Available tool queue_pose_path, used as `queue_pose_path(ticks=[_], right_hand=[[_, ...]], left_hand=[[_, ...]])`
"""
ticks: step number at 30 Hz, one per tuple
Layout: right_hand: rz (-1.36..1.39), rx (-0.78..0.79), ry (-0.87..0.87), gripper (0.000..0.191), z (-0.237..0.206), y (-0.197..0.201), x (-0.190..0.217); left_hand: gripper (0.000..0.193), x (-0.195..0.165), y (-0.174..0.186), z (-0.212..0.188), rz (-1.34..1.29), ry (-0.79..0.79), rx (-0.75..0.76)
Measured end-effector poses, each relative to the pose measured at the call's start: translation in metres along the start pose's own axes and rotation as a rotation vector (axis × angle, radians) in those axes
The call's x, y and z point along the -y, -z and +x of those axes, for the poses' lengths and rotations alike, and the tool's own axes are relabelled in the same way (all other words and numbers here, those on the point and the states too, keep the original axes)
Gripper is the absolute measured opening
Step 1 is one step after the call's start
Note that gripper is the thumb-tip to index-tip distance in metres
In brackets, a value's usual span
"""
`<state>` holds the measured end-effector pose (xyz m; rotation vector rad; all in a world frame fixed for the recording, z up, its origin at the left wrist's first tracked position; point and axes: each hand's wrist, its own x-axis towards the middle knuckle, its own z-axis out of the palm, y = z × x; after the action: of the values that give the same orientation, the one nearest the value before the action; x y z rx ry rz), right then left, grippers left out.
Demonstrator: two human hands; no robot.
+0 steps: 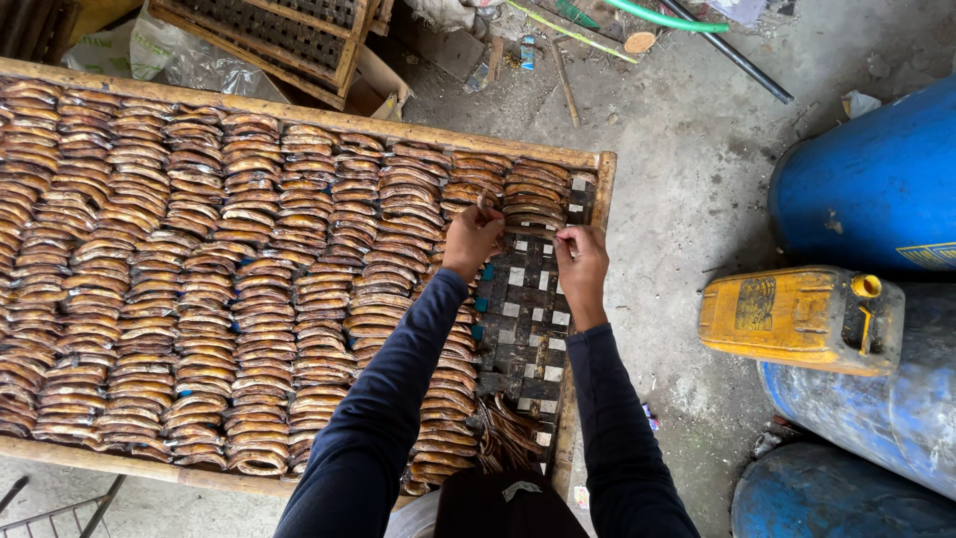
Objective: The person takes dried banana pieces from a plastic-lined bag and from a partially filled bamboo tray and lays them in neat rows across the empty section of the tray, pressing them flat by hand to fill the drying tray surface.
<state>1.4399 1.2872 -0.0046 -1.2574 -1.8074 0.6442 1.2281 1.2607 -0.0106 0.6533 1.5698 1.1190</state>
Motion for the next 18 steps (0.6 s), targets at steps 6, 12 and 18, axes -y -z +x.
queue_pose_path(ticks=[6,12,18], right_hand=[[-0.191,-0.086,0.169,0.021,-0.007,-0.001,0.018],[-0.195,-0.03,0.037,0.015,-0.011,-0.01,0.015],[-0.222,-0.07,0.104,0.012,-0.005,-0.01,0.014]], left_hand=[[0.02,0.003,-0.007,-0.004,0.213,-0.033,0.063],[0.021,0.003,-0.019,-0.004,0.371,-0.154,0.127],[0.022,0.001,-0.023,-0.003,0.263,-0.097,0.074]])
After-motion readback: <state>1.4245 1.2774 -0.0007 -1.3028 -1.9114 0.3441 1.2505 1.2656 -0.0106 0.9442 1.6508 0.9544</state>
